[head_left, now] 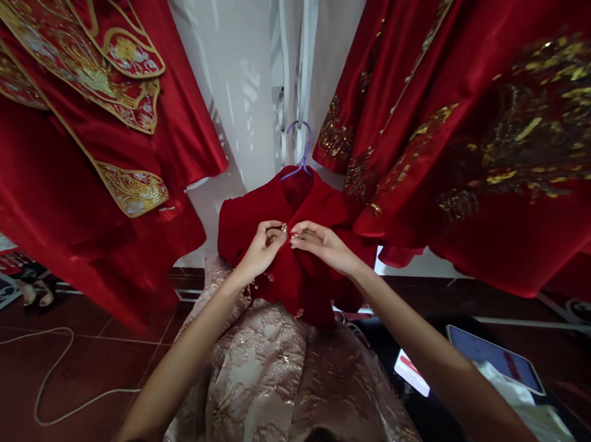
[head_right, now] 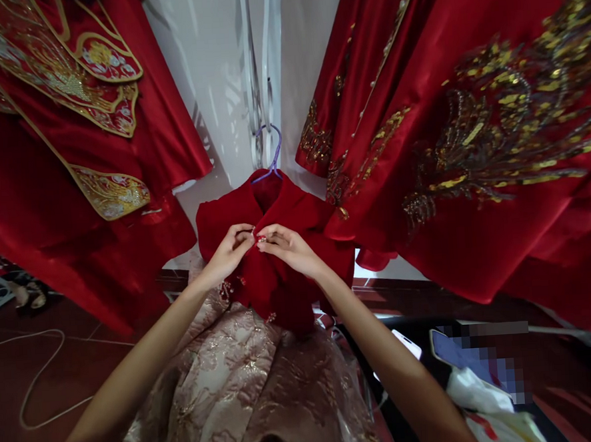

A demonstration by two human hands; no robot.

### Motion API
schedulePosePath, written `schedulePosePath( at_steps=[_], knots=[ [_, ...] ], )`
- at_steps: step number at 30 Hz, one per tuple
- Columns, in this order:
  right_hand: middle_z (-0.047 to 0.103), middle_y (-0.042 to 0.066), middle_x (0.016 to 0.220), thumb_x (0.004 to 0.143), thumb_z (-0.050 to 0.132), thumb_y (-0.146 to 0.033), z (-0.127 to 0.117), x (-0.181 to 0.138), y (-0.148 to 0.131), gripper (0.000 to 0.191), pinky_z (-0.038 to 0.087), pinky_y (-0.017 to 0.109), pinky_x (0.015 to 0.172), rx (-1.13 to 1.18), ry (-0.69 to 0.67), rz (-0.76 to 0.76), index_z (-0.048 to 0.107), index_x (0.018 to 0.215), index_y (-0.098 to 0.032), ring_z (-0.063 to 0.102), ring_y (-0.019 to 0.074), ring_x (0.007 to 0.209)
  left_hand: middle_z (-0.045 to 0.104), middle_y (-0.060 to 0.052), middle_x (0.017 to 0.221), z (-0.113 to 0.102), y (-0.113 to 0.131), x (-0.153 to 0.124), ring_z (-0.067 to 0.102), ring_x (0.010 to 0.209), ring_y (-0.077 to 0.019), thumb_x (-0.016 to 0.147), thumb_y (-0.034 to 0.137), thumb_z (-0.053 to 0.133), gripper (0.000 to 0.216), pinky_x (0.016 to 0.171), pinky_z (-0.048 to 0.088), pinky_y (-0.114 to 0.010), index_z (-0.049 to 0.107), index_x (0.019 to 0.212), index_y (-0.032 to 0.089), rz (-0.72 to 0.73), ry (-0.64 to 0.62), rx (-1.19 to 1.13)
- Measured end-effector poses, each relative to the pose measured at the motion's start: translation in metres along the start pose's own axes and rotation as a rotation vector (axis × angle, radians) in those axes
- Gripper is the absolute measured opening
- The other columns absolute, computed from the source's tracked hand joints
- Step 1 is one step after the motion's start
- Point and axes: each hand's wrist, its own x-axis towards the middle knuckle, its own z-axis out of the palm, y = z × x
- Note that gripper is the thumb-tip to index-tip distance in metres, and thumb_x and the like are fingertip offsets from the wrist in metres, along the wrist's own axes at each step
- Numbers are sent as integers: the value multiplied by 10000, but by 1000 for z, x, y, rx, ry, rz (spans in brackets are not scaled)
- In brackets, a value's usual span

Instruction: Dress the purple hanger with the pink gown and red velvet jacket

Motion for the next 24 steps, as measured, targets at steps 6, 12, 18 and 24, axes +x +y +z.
schedulePosePath(
  at_steps=[6,12,18,24],
  knots=[
    [625,36,999,718,700,-354,-1,0,6,290,440,365,945,-37,41,8,598,948,-210,577,165,976,585,-11,840,1,-6,-5,554,776,-115,873,355,471,178,774,441,-267,473,896,179,39,-6,268],
    [643,41,954,693,707,-387,2,4,10,319,461,379,917,-117,138,0,593,926,-202,604,160,908,598,13,778,-5,2,-6,587,674,-112,887,323,413,128,676,444,-233,461,903,206,62,-95,533],
    [647,53,929,686,704,-421,5,9,12,345,457,382,915,-186,182,11,584,907,-185,609,162,893,561,41,582,-4,-5,-5,593,526,-130,905,308,350,127,561,433,-229,414,937,203,-19,-231,592],
    [630,48,917,749,649,-418,-2,9,20,305,478,356,864,-286,173,-45,560,934,-193,604,152,857,595,7,727,-3,-1,-7,593,635,-145,909,291,351,108,631,426,-255,430,909,217,124,-128,727]
  ],
)
